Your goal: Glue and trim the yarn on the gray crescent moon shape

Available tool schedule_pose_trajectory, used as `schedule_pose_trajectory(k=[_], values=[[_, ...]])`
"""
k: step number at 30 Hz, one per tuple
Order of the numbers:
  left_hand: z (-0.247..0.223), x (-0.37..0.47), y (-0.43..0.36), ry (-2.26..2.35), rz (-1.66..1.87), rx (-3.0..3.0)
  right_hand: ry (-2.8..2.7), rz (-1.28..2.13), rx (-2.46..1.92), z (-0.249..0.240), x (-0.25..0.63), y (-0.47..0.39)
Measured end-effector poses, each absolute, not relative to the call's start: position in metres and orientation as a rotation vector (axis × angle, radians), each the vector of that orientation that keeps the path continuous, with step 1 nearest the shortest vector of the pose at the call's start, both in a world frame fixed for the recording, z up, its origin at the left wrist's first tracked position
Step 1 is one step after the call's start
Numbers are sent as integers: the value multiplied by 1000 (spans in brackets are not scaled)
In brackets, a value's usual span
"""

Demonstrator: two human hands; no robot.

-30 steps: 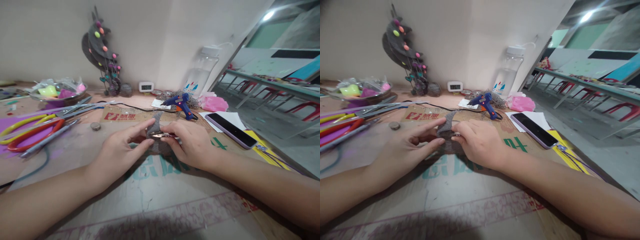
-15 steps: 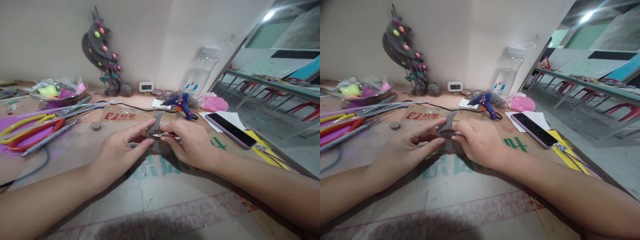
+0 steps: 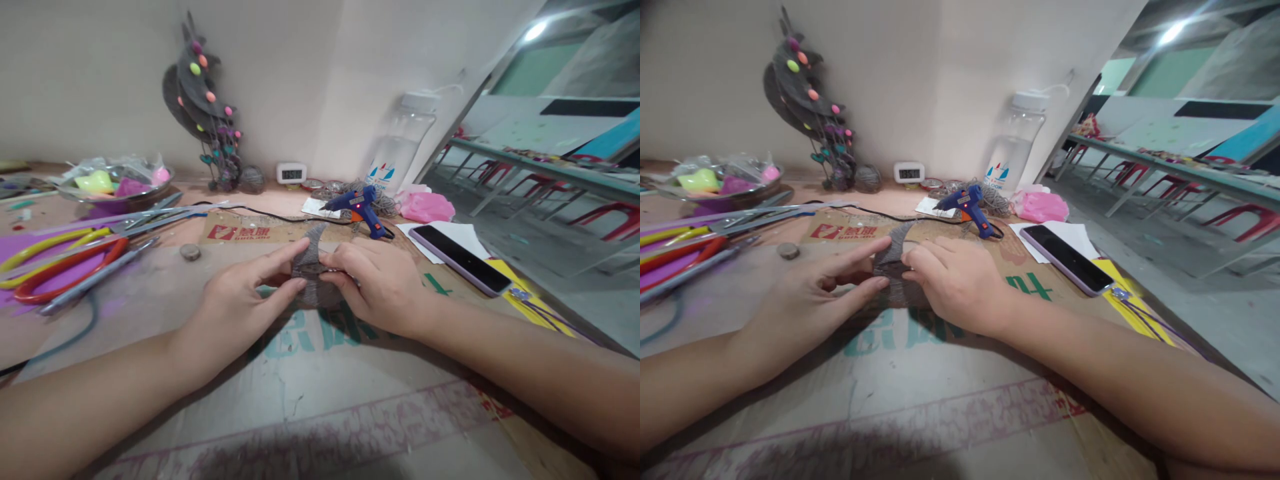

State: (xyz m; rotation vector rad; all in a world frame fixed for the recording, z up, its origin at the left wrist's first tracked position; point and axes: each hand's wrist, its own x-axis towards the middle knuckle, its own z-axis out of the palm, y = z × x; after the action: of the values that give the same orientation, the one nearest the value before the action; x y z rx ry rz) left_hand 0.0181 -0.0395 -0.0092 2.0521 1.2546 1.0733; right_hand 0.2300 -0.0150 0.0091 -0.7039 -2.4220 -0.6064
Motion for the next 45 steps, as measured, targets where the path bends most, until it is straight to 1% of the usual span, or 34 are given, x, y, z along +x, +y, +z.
schedule_pose_trajectory(k=[12, 31, 45], values=[[-8, 20, -38, 1234, 1051, 1954, -2381, -461, -744, 4, 232, -15], [-8, 19, -37, 1236, 1072, 2065, -2420, -523, -808, 9, 228, -19], [-9, 20, -38, 1235, 1094, 1977, -2406, -583, -780, 9, 228, -19]])
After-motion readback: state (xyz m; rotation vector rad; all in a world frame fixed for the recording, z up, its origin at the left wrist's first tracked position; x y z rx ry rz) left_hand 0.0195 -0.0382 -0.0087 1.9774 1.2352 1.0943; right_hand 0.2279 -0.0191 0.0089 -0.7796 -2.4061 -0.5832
